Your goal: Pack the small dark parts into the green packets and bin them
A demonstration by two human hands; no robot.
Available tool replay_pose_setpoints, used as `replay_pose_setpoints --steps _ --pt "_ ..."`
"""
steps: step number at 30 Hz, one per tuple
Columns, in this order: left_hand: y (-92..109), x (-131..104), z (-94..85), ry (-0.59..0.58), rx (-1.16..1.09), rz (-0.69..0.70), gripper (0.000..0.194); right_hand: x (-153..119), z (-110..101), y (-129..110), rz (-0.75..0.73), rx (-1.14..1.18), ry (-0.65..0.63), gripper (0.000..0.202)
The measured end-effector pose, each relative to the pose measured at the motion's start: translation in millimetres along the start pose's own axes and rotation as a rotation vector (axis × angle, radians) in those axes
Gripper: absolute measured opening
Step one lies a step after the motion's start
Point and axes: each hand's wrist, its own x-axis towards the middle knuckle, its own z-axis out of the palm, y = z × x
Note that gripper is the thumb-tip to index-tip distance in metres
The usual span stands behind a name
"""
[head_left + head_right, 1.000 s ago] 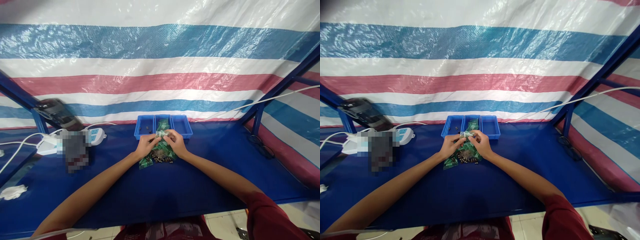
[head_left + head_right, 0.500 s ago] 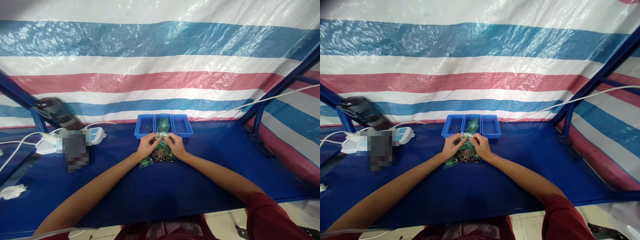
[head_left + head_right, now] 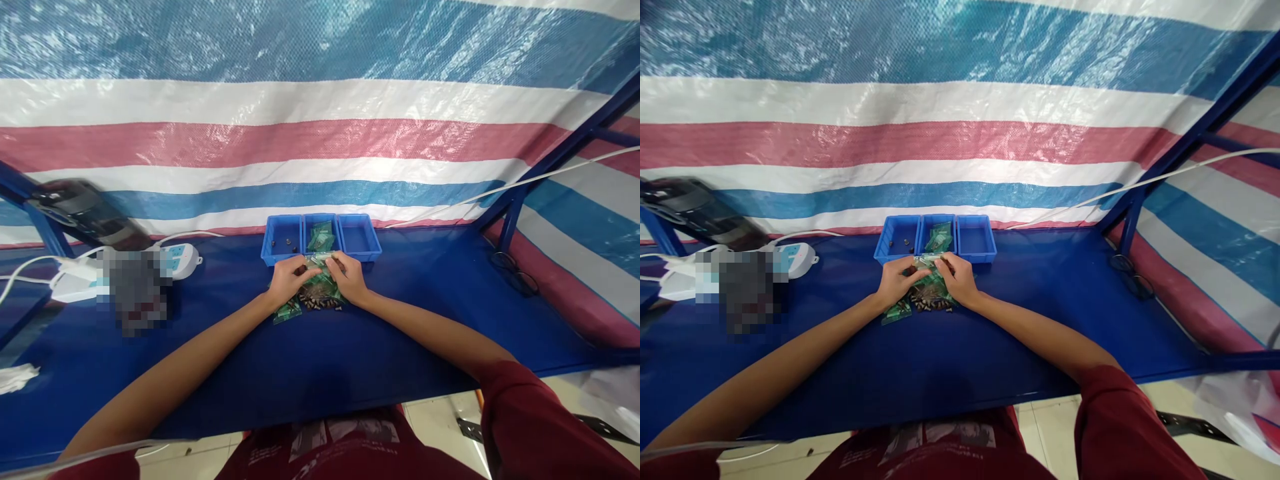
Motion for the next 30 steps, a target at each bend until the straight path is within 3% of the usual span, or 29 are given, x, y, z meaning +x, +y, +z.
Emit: replay_pose_setpoints --steps 10,18,30 --pt "-1.7 -3.6 1.5 0.037 -0.06 -0.043 0.042 0.4 -1.6 -2.7 -0.012 -0.014 -0.018 0.032" --pt "1.3 -3.0 -1.5 0.028 -0.028 0.051 0.038 0.1 0.0 -0.6 0.0 -0.004 -0.022 0.032" --pt "5.8 -3.3 -4.7 0.019 -0.013 0.035 0.037 0.9 0.6 -0.7 0.008 -0.013 -0.022 0.032"
